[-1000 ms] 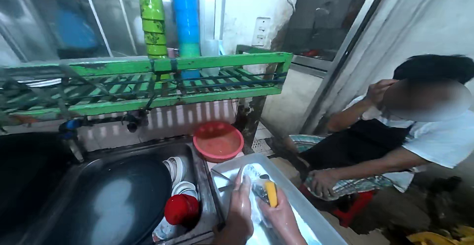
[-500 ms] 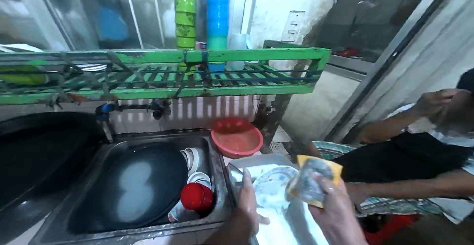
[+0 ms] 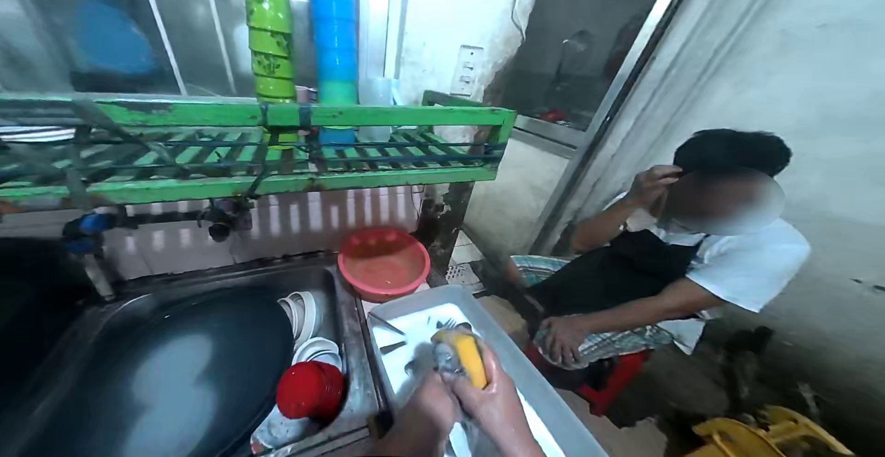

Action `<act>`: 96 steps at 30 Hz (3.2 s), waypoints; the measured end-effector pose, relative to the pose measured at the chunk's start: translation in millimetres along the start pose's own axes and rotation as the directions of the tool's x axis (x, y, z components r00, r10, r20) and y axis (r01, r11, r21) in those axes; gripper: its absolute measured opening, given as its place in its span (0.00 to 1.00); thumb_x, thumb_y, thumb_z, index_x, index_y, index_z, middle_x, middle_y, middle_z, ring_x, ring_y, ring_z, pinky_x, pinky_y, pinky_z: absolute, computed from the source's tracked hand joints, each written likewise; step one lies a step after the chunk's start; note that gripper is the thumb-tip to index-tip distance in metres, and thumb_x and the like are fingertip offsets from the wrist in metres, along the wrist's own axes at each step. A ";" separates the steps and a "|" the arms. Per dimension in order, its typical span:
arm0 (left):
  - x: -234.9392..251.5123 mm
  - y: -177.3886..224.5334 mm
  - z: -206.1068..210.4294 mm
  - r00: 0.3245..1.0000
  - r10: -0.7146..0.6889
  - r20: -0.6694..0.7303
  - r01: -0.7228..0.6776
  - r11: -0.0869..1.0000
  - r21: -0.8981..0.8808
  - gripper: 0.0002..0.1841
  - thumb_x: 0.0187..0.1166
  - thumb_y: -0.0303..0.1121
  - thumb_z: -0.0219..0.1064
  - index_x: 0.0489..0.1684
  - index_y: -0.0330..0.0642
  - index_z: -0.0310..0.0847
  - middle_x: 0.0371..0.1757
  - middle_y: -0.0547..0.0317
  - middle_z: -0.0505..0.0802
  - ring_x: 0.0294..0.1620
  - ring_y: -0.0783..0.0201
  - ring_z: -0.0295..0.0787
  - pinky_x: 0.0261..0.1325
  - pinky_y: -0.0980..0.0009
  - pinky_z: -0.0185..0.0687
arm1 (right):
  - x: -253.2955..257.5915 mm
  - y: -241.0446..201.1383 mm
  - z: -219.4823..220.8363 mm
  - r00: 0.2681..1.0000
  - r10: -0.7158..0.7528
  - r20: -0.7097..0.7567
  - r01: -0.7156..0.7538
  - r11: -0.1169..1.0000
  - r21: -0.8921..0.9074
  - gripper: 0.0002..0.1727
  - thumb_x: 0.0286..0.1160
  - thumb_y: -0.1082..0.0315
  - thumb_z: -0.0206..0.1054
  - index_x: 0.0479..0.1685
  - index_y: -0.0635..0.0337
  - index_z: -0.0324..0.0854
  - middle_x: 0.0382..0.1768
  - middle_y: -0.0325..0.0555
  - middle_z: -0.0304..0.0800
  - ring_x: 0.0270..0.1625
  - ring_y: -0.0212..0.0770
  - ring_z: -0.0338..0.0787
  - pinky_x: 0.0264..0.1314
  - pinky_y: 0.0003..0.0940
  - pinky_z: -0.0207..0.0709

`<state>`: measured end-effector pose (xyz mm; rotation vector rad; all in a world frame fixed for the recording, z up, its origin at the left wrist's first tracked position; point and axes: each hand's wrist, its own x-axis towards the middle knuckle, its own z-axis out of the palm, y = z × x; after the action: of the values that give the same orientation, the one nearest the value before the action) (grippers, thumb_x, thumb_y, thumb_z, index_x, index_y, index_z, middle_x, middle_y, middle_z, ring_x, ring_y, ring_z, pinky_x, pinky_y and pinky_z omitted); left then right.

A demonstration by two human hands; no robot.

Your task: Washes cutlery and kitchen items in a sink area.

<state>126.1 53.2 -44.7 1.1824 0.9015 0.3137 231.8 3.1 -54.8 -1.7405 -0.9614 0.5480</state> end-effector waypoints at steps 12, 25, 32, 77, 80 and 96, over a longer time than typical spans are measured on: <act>-19.1 -5.7 -8.0 0.988 0.136 0.076 -0.141 0.988 0.067 0.33 0.73 0.12 0.55 0.85 0.30 0.61 0.74 0.35 0.82 0.72 0.52 0.82 0.75 0.54 0.76 | 31.7 11.6 -12.4 0.980 0.192 -0.051 -0.169 0.942 0.290 0.43 0.65 0.71 0.75 0.84 0.66 0.60 0.63 0.63 0.84 0.58 0.50 0.89 0.57 0.49 0.85; -15.6 1.4 -7.6 0.990 0.002 0.139 -0.010 0.999 0.052 0.39 0.67 0.09 0.57 0.87 0.34 0.59 0.75 0.40 0.80 0.72 0.56 0.80 0.72 0.58 0.76 | 35.2 -10.3 -20.8 0.991 0.104 -0.089 -0.092 0.987 0.131 0.44 0.60 0.74 0.74 0.85 0.67 0.62 0.66 0.63 0.83 0.61 0.50 0.88 0.62 0.50 0.84; -24.4 25.8 -6.1 0.986 -0.161 0.043 0.160 0.986 0.037 0.39 0.61 0.06 0.60 0.81 0.31 0.62 0.66 0.40 0.82 0.62 0.54 0.81 0.62 0.57 0.78 | 27.8 -4.3 -14.8 0.989 0.099 -0.107 -0.094 0.994 0.055 0.38 0.60 0.73 0.76 0.77 0.70 0.70 0.54 0.62 0.88 0.52 0.50 0.90 0.56 0.52 0.84; 13.7 -10.9 -205.7 0.532 0.151 -0.833 -0.437 0.892 -0.118 0.20 0.90 0.31 0.57 0.75 0.30 0.71 0.54 0.41 0.89 0.48 0.56 0.90 0.52 0.57 0.88 | -14.1 36.4 -51.0 0.926 -0.097 0.365 0.286 0.812 -0.510 0.32 0.65 0.73 0.77 0.75 0.67 0.80 0.64 0.68 0.89 0.69 0.72 0.85 0.75 0.67 0.74; 20.1 -36.0 -262.5 0.429 0.079 -0.900 -0.164 0.986 0.009 0.23 0.87 0.27 0.57 0.80 0.29 0.64 0.61 0.34 0.83 0.53 0.49 0.83 0.54 0.51 0.80 | -23.8 54.3 -72.9 0.926 0.064 0.373 0.205 0.744 -0.636 0.30 0.71 0.70 0.73 0.77 0.63 0.80 0.67 0.68 0.87 0.72 0.73 0.82 0.77 0.70 0.70; 95.5 -20.0 36.7 0.980 0.012 0.198 -0.196 0.209 0.958 0.28 0.82 0.28 0.59 0.85 0.43 0.69 0.82 0.45 0.78 0.84 0.41 0.70 0.79 0.40 0.70 | -15.5 71.9 -75.1 0.931 0.291 0.218 -0.129 0.825 -0.550 0.41 0.70 0.64 0.76 0.86 0.65 0.66 0.75 0.68 0.79 0.78 0.66 0.79 0.82 0.64 0.68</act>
<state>208.6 82.8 -101.2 2.4712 0.8616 -0.3714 303.3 -62.6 -94.9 -2.3308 -1.2154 0.7540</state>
